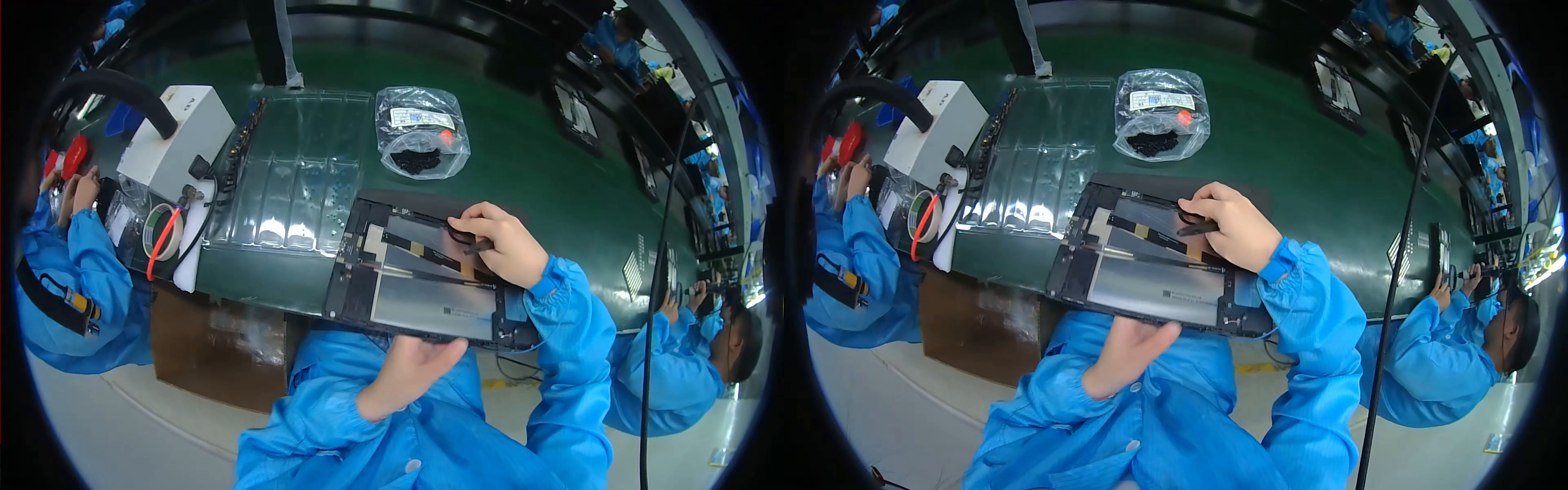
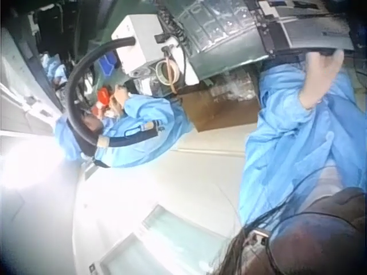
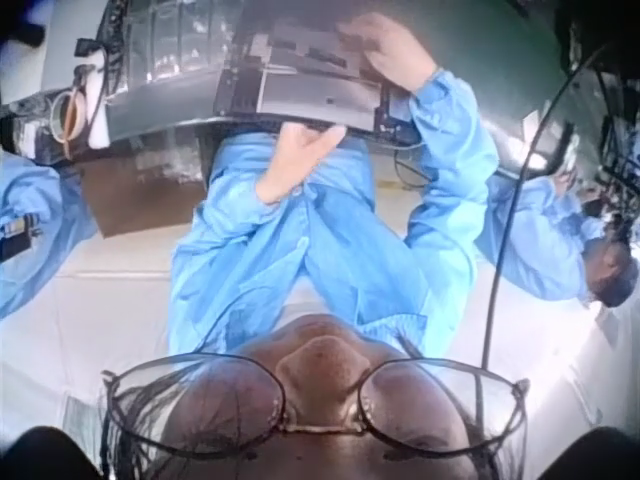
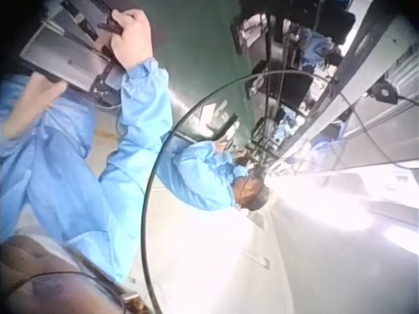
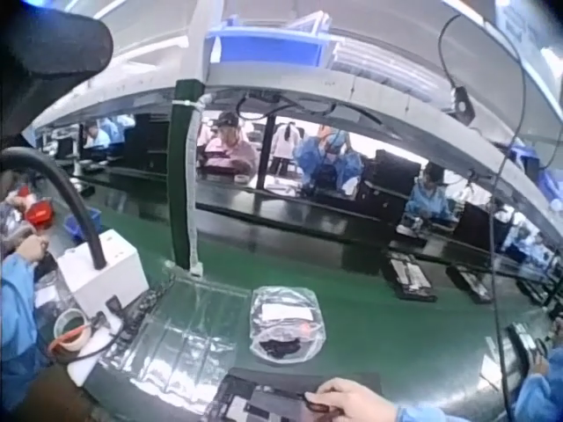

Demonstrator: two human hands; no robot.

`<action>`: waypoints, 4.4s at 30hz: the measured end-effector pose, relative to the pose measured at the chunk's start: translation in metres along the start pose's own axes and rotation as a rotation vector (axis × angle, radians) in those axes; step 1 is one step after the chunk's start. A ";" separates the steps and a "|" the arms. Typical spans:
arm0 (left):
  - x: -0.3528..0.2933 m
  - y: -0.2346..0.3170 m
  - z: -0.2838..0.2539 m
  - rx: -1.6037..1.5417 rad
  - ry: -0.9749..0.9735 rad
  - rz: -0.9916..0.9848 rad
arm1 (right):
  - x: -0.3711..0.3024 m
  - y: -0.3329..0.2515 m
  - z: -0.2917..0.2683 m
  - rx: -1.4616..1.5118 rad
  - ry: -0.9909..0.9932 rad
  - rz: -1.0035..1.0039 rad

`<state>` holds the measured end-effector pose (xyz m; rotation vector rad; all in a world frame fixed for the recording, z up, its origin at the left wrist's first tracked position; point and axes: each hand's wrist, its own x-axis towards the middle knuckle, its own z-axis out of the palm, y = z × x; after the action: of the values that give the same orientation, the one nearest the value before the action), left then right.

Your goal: The person assembles internal components of a tablet device by connecting ribbon cables and fitting a battery and internal bracket into the casing. The person uses tweezers and a spudger tool to manipulate the small parts.

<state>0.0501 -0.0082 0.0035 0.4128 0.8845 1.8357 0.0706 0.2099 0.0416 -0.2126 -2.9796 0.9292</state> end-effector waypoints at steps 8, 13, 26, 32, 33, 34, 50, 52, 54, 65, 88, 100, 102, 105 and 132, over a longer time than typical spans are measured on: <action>0.011 -0.004 0.039 0.182 0.112 0.292 | -0.019 -0.040 -0.014 0.302 0.394 0.010; 0.011 0.053 0.050 0.943 -0.103 0.685 | -0.023 -0.045 -0.016 0.918 0.539 -0.121; -0.015 0.034 0.053 1.938 0.436 0.929 | -0.030 -0.064 -0.006 0.713 0.560 -0.124; -0.014 0.038 0.050 1.947 0.409 0.875 | -0.040 -0.064 -0.006 0.564 0.561 -0.136; -0.012 0.041 0.049 1.965 0.406 0.840 | -0.043 -0.068 0.002 0.541 0.558 -0.140; -0.012 0.044 0.049 1.979 0.383 0.816 | -0.048 -0.068 0.002 0.515 0.557 -0.150; 0.048 0.013 0.042 0.578 0.228 0.514 | 0.036 -0.076 -0.056 -0.229 0.326 -0.045; 0.053 -0.016 0.045 0.123 0.253 0.376 | 0.031 -0.060 -0.046 -0.344 0.114 0.098; 0.052 -0.042 0.033 0.091 0.195 0.261 | 0.023 -0.043 -0.032 -0.311 0.059 0.134; 0.003 -0.006 -0.037 0.266 -0.388 -0.361 | 0.005 0.012 0.034 -0.491 0.238 0.101; 0.034 0.079 -0.035 1.343 0.093 0.551 | -0.112 0.022 -0.007 1.262 0.923 0.461; 0.151 0.095 -0.055 1.385 -0.106 1.325 | 0.173 0.127 -0.083 1.221 0.824 0.455; 0.148 0.093 -0.058 1.395 -0.146 1.292 | 0.206 0.142 -0.068 1.227 0.774 0.472; 0.146 0.094 -0.060 1.402 -0.169 1.279 | 0.241 0.143 -0.051 1.208 0.721 0.531; 0.145 0.090 -0.060 1.522 -0.193 1.349 | 0.148 0.025 -0.016 -0.614 0.569 -0.116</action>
<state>-0.1080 0.0786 0.0126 2.5443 2.0152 1.6321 -0.0723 0.2590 0.0363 -0.2494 -2.5903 -0.0872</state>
